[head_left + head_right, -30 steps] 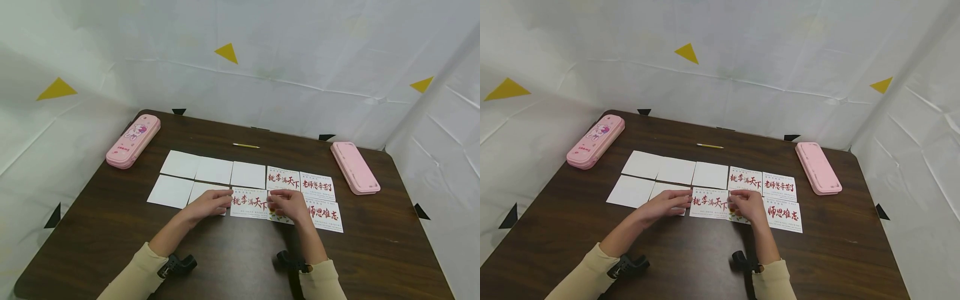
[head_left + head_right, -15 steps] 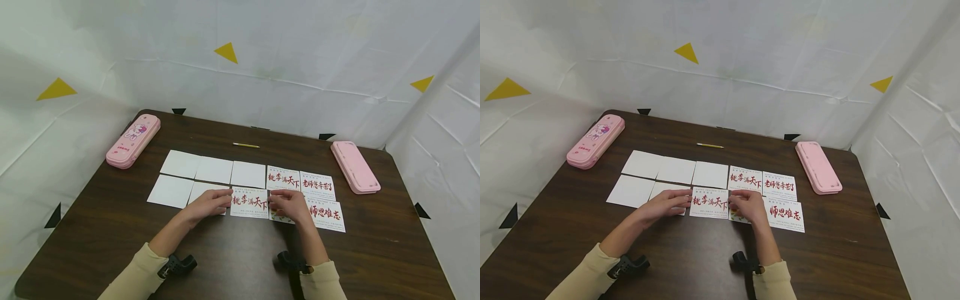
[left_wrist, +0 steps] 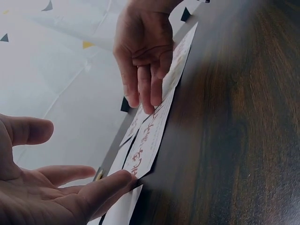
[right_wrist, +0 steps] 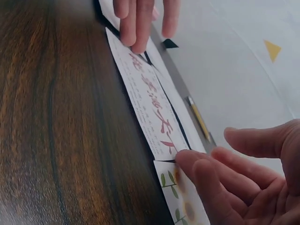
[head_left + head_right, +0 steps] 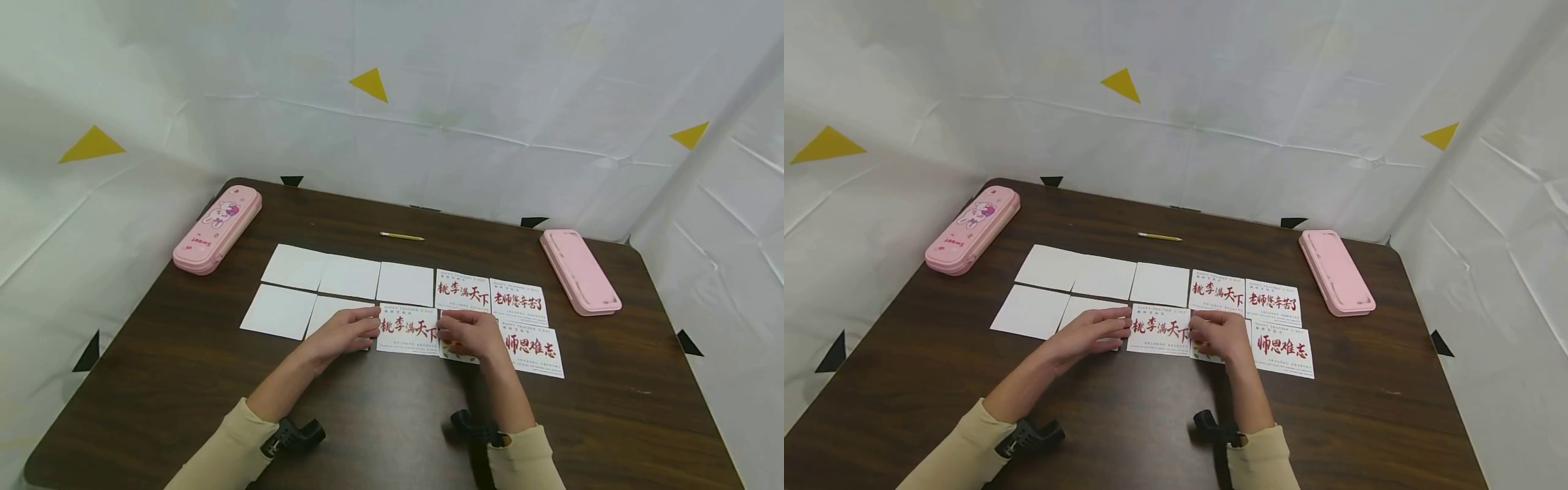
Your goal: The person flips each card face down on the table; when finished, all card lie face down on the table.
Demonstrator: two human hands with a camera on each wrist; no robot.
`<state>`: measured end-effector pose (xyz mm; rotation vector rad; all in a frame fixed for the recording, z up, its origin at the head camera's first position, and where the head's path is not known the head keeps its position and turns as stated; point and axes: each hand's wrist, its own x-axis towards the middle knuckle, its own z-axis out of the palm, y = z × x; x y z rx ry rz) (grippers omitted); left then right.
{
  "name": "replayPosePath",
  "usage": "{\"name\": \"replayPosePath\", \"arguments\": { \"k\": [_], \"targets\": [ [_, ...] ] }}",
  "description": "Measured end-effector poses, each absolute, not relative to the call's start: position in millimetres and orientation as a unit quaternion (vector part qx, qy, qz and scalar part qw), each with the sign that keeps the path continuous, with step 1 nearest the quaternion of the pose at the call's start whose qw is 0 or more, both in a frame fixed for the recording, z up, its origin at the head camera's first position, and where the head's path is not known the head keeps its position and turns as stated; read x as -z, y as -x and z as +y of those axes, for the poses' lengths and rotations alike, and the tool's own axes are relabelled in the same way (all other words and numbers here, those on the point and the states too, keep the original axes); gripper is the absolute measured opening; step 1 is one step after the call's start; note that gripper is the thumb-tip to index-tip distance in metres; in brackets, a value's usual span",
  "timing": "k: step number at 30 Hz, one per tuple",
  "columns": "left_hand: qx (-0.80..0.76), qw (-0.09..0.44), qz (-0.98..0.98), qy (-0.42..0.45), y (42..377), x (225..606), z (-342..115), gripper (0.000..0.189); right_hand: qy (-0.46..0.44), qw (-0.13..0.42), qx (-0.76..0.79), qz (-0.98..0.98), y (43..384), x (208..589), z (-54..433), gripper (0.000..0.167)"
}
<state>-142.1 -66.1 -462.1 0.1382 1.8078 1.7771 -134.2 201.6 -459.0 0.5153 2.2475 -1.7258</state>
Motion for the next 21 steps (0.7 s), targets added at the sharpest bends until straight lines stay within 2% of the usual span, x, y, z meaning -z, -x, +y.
{"name": "replayPosePath", "arguments": {
  "k": [8, 21],
  "targets": [
    [-0.670, 0.299, 0.676, -0.062, 141.8, 462.6, -67.6, 0.054, -0.213, 0.138, 0.641, 0.725, 134.7, 461.8, 204.9, 0.039],
    [-0.680, 0.301, 0.667, -0.057, 142.1, 462.6, -66.7, 0.058, -0.197, 0.107, 0.632, 0.742, 133.6, 468.2, 195.3, 0.036]
  ]
}}
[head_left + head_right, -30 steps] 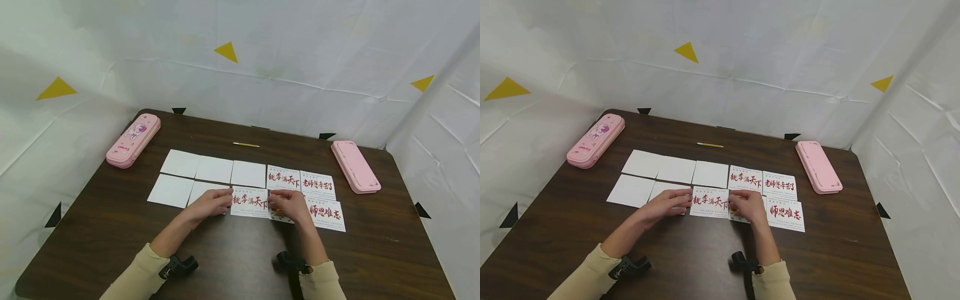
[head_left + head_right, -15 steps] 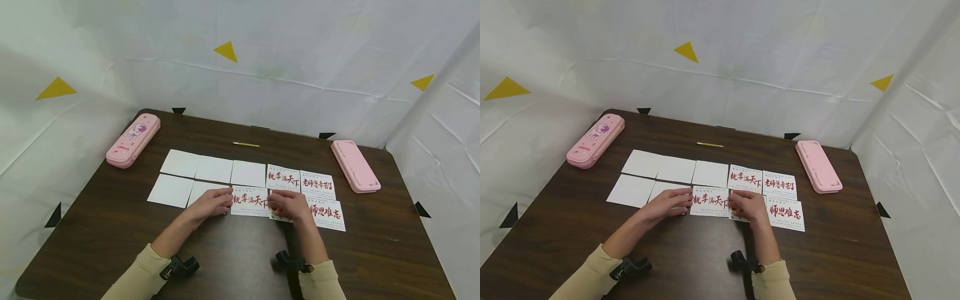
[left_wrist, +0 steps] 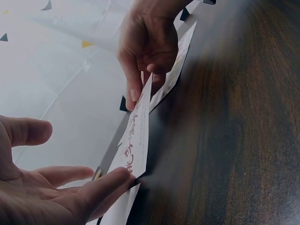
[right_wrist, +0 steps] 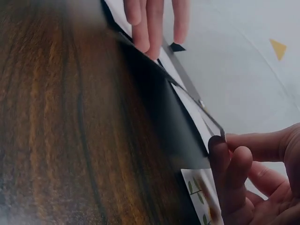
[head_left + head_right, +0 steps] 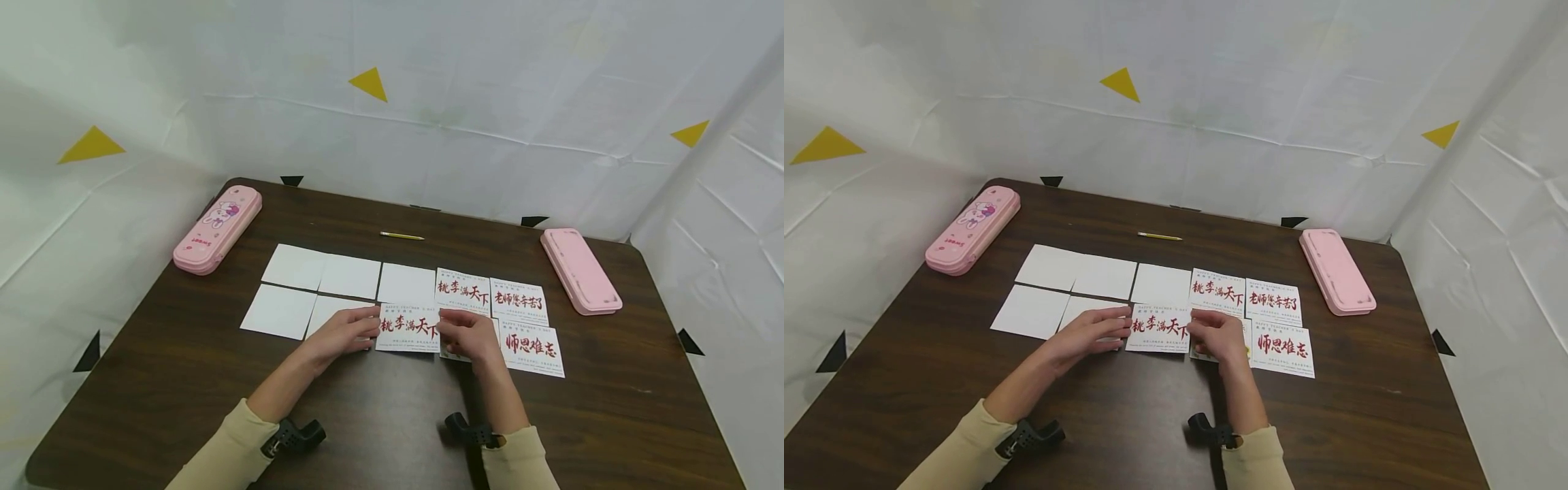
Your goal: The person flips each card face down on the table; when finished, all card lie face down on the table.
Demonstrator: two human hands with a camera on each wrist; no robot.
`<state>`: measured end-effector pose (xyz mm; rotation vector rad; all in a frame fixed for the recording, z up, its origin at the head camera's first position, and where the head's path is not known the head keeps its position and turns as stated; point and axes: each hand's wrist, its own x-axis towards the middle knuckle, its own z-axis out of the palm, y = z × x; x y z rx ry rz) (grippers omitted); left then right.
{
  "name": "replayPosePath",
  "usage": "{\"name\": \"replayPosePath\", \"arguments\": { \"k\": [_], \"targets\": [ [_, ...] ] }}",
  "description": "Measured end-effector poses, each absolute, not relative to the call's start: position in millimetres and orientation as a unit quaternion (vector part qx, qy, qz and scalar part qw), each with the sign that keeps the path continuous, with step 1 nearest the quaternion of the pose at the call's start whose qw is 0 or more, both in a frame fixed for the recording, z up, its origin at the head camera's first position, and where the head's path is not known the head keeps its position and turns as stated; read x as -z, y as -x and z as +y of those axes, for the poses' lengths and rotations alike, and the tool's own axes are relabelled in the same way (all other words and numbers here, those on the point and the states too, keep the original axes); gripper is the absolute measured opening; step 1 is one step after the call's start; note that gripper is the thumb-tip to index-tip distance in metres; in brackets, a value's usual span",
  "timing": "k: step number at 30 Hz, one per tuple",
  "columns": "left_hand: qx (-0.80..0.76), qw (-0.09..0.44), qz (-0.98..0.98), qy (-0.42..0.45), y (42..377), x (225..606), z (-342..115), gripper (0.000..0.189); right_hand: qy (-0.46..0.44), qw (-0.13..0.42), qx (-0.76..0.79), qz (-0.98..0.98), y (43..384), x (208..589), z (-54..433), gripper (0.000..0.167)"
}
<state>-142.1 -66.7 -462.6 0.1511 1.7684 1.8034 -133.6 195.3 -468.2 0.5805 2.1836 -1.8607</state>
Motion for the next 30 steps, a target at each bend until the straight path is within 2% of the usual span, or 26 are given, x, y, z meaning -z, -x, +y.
{"name": "replayPosePath", "arguments": {
  "k": [9, 20, 25, 30],
  "targets": [
    [-0.683, 0.284, 0.672, -0.041, 139, 461, -66, 0.053, -0.210, 0.111, 0.648, 0.724, 132, 468, 196, 0.035],
    [-0.718, 0.165, 0.671, -0.084, 130, 451, -65, 0.043, -0.184, 0.097, 0.685, 0.698, 130, 464, 200, 0.033],
    [-0.667, 0.110, 0.728, -0.118, 125, 451, -63, 0.042, -0.170, 0.064, 0.665, 0.724, 130, 464, 196, 0.032],
    [-0.630, 0.108, 0.761, -0.115, 122, 451, -62, 0.043, -0.170, 0.035, 0.635, 0.753, 127, 467, 191, 0.030]
  ]
}}
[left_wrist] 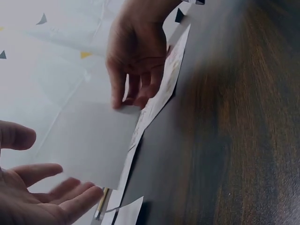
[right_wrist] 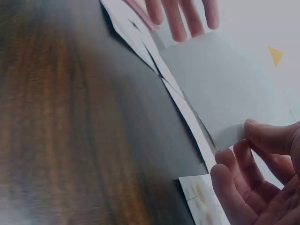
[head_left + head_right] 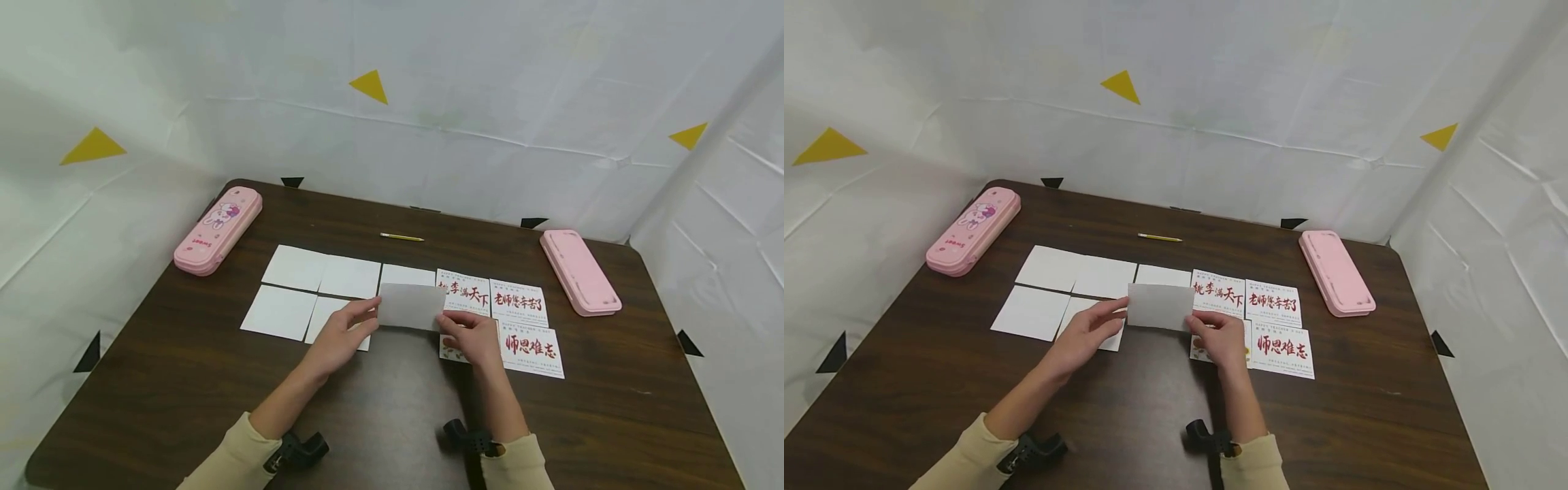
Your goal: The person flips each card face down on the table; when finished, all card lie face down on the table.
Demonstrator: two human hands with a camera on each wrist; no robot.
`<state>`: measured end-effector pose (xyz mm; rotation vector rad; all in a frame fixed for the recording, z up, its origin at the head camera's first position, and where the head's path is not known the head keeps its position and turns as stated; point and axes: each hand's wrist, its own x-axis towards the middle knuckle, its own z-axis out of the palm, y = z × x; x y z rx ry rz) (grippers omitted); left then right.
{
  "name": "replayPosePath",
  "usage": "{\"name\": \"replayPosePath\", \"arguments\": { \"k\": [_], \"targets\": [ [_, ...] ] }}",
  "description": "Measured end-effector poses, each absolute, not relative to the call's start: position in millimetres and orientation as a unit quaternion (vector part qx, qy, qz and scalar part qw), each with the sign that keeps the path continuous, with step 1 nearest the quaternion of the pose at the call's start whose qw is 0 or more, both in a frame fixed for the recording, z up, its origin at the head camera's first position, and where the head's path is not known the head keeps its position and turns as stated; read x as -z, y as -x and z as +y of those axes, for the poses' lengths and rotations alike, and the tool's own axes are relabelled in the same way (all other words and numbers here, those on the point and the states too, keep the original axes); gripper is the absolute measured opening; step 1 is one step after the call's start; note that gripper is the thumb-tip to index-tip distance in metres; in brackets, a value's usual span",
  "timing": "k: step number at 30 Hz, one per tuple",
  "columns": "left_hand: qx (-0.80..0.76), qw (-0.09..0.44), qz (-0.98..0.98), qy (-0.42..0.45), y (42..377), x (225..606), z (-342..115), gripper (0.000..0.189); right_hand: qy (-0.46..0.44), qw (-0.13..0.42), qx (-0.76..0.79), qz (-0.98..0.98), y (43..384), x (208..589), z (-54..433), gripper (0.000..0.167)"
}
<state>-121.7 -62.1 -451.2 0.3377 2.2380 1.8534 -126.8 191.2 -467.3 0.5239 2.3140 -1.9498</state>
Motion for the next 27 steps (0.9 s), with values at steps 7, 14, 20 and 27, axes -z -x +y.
{"name": "replayPosePath", "arguments": {
  "k": [7, 14, 20, 27],
  "targets": [
    [-0.613, 0.180, 0.761, -0.115, 118, 452, -66, 0.052, -0.164, 0.014, 0.549, 0.820, 118, 474, 183, 0.021],
    [-0.598, 0.214, 0.761, -0.132, 117, 454, -68, 0.060, -0.148, 0.014, 0.473, 0.869, 111, 474, 179, 0.020],
    [-0.591, 0.233, 0.761, -0.132, 119, 456, -70, 0.061, -0.134, -0.004, 0.417, 0.899, 110, 474, 178, 0.018],
    [-0.596, 0.245, 0.755, -0.125, 122, 456, -70, 0.058, -0.127, -0.020, 0.374, 0.918, 111, 473, 175, 0.015]
  ]
}}
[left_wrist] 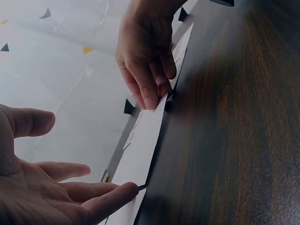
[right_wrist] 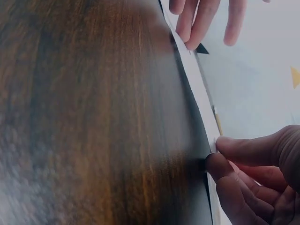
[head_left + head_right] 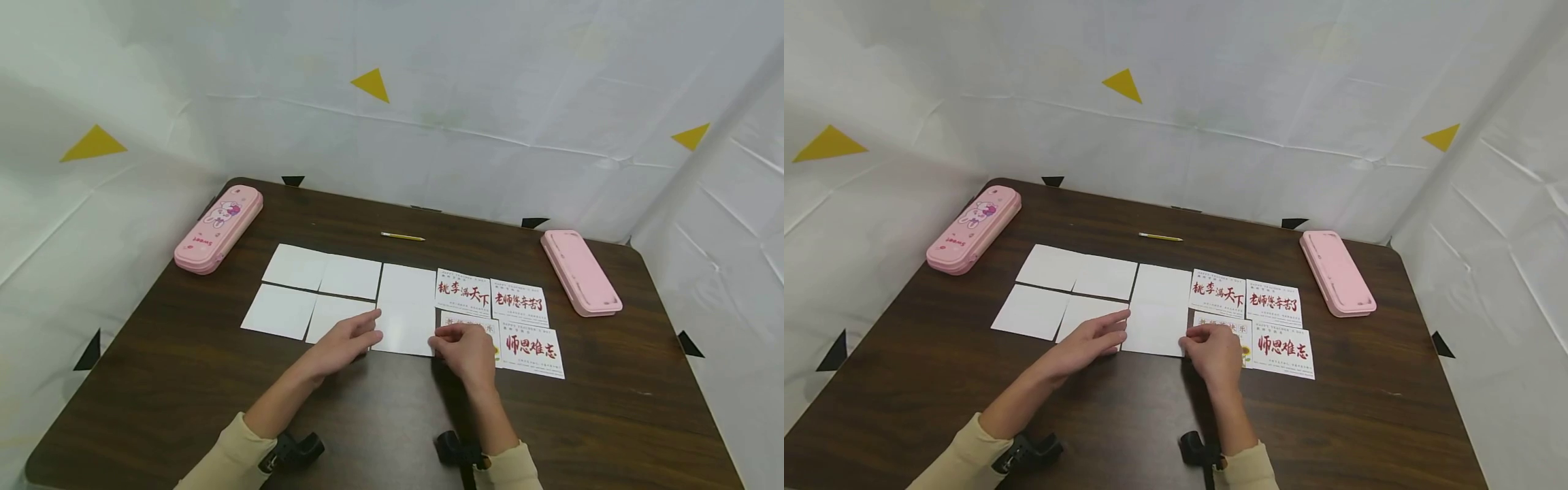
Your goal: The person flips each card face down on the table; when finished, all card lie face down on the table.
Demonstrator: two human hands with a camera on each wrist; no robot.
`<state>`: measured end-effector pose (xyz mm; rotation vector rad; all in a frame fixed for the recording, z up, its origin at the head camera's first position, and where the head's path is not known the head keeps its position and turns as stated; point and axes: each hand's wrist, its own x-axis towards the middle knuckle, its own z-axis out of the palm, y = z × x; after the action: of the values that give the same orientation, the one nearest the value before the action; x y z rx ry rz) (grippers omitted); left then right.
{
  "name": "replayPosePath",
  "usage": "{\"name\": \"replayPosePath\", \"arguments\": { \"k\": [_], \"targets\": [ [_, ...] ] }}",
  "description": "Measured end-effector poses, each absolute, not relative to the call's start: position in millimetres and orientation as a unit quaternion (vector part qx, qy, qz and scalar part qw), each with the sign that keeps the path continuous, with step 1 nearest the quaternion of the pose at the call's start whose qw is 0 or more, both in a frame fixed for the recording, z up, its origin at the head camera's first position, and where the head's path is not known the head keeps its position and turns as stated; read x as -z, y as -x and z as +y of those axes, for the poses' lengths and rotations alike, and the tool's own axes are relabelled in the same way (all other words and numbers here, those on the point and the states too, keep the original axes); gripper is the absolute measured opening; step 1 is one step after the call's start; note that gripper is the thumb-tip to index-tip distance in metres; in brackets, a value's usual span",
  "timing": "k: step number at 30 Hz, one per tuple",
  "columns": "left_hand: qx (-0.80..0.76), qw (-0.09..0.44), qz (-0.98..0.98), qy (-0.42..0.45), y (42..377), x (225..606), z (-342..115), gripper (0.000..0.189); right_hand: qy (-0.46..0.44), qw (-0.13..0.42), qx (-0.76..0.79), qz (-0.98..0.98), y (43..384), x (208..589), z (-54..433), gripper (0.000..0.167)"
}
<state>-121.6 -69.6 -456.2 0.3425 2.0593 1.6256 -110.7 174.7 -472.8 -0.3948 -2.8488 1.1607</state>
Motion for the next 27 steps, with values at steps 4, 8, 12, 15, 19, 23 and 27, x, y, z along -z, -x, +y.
{"name": "replayPosePath", "arguments": {
  "k": [4, 8, 12, 15, 19, 23, 27],
  "targets": [
    [-0.603, 0.250, 0.747, -0.125, 122, 457, -71, 0.059, 0.126, 0.025, -0.362, -0.923, 111, 472, 173, 0.014],
    [-0.610, 0.257, 0.739, -0.125, 122, 458, -71, 0.062, 0.130, 0.029, -0.358, -0.924, 110, 470, 173, 0.015],
    [-0.609, 0.250, 0.742, -0.125, 123, 458, -71, 0.061, 0.131, 0.020, -0.373, -0.918, 109, 470, 173, 0.017],
    [-0.614, 0.243, 0.740, -0.132, 123, 456, -68, 0.060, 0.135, 0.004, -0.410, -0.902, 109, 467, 178, 0.019],
    [-0.621, 0.237, 0.733, -0.144, 128, 449, -56, 0.058, 0.154, -0.001, -0.451, -0.879, 114, 463, 196, 0.020],
    [-0.612, 0.235, 0.742, -0.143, 142, 441, -33, 0.056, 0.184, 0.018, -0.457, -0.870, 128, 458, 222, 0.023],
    [-0.596, 0.246, 0.751, -0.141, 165, 438, -1, 0.056, 0.211, 0.035, -0.451, -0.866, 146, 457, 245, 0.026]
  ]
}}
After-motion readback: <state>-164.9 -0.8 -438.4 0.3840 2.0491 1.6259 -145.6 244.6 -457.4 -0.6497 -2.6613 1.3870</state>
